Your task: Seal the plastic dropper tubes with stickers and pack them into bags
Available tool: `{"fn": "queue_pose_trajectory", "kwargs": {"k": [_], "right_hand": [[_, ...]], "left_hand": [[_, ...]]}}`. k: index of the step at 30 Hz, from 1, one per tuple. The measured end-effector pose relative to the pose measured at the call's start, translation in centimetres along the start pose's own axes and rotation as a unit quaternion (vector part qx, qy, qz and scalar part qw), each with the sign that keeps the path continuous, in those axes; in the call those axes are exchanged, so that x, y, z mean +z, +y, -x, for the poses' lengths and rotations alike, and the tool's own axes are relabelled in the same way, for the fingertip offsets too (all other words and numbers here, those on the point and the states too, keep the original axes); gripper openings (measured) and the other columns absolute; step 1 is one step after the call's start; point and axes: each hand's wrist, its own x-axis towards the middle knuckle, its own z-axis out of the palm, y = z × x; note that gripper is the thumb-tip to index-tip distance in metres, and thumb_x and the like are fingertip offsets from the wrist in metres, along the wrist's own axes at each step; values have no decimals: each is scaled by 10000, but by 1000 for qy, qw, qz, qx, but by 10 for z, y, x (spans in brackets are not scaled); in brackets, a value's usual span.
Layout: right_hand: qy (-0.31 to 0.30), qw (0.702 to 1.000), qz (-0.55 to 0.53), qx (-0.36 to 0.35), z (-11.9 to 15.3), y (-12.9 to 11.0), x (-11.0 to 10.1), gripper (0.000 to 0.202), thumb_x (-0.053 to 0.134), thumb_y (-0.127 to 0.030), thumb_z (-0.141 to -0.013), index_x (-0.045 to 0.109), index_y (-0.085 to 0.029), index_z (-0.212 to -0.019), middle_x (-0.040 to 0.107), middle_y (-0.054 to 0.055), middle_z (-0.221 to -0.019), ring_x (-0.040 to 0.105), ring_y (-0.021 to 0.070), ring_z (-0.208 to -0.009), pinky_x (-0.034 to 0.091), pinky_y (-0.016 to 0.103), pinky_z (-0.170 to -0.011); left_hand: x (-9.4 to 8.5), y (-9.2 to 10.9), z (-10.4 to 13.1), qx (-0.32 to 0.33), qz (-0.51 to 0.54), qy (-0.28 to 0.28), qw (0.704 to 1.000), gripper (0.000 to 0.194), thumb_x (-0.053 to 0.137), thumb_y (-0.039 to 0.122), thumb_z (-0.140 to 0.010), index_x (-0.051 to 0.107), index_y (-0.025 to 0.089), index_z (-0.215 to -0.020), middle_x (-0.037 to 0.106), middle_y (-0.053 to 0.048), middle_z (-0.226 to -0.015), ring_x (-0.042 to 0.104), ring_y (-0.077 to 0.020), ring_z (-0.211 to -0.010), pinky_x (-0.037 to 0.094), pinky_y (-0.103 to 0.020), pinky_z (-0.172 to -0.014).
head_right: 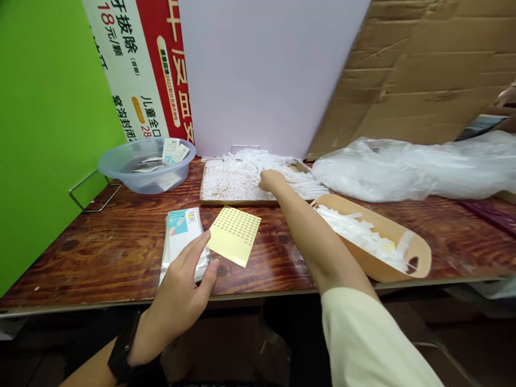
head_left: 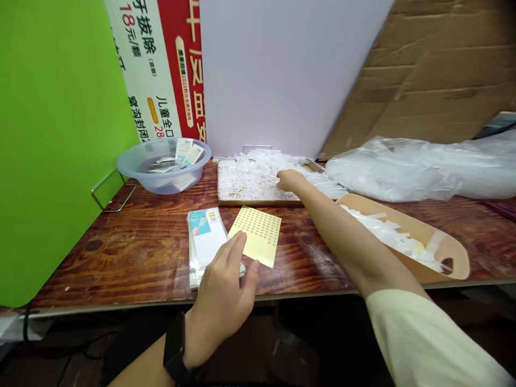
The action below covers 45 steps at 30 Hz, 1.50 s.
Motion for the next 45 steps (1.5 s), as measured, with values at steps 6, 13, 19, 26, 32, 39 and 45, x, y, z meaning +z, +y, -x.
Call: {"fn": "queue_pose_trajectory", "kwargs": {"k": [6, 13, 19, 26, 32, 39, 45], "right_hand": [[-58, 998, 17, 4, -35, 12, 26, 342, 560, -402, -909, 599, -131, -1114, 604, 102, -1165, 587, 218, -1053, 475, 436, -922], [-12, 1000, -13, -12, -22, 4, 11, 311, 479, -281, -947, 559, -62, -1154, 575, 183, -1205, 569, 250, -1083, 457, 413, -909], [-55, 975, -99, -191, 88, -62, -19, 249, 429, -278, -947, 617, -123, -998, 671, 118, -989, 619, 200, -856, 472, 295, -750], [-145, 820, -313, -456, 201, -102, -27, 299, 495, -8, -755, 605, -132, -1005, 616, 126, -1125, 571, 234, -1055, 455, 359, -920], [-64, 861, -356, -358, 200, -97, -19, 226, 573, -33, -722, 584, -144, -919, 649, 74, -930, 595, 213, -881, 465, 362, -822], [-136, 845, -369, -363, 141, -89, -27, 335, 394, -361, -958, 461, -155, -1213, 626, 103, -1099, 628, 176, -885, 510, 290, -685], [13, 968, -148, -201, 37, -91, 11, 148, 609, -161, -823, 646, -98, -950, 675, 144, -1039, 619, 237, -940, 450, 308, -809]], "left_hand": [[-2, -8, -1, 1, -31, 4, 1000, 415, 422, 235, -938, 437, 91, -1327, 559, -146, -1312, 518, -219, -1237, 488, -394, -1024], [-2, -9, -4, 15, -47, 18, 999, 393, 451, 217, -925, 469, 80, -1292, 587, -141, -1269, 535, -206, -1208, 495, -354, -1014], [-6, -21, -10, 66, -203, 81, 974, 473, 486, 99, -849, 441, 53, -1318, 426, -220, -1410, 393, -315, -1333, 411, -463, -1069], [-12, -25, -12, 61, -316, 1, 947, 521, 441, 84, -835, 408, 13, -1351, 646, -190, -1087, 649, -269, -925, 539, -419, -842], [-12, -23, -12, 0, -306, -44, 951, 455, 482, 83, -805, 516, 49, -1258, 678, -107, -834, 653, -225, -731, 519, -303, -628], [-21, -33, -20, -132, -115, -73, 982, 264, 435, 46, -753, 609, 145, -925, 662, -83, -803, 625, -249, -795, 466, -328, -715], [-18, -33, -20, -180, 101, -61, 976, 353, 436, 31, -766, 629, 153, -1035, 678, -72, -1020, 599, -226, -972, 443, -312, -842]]}}
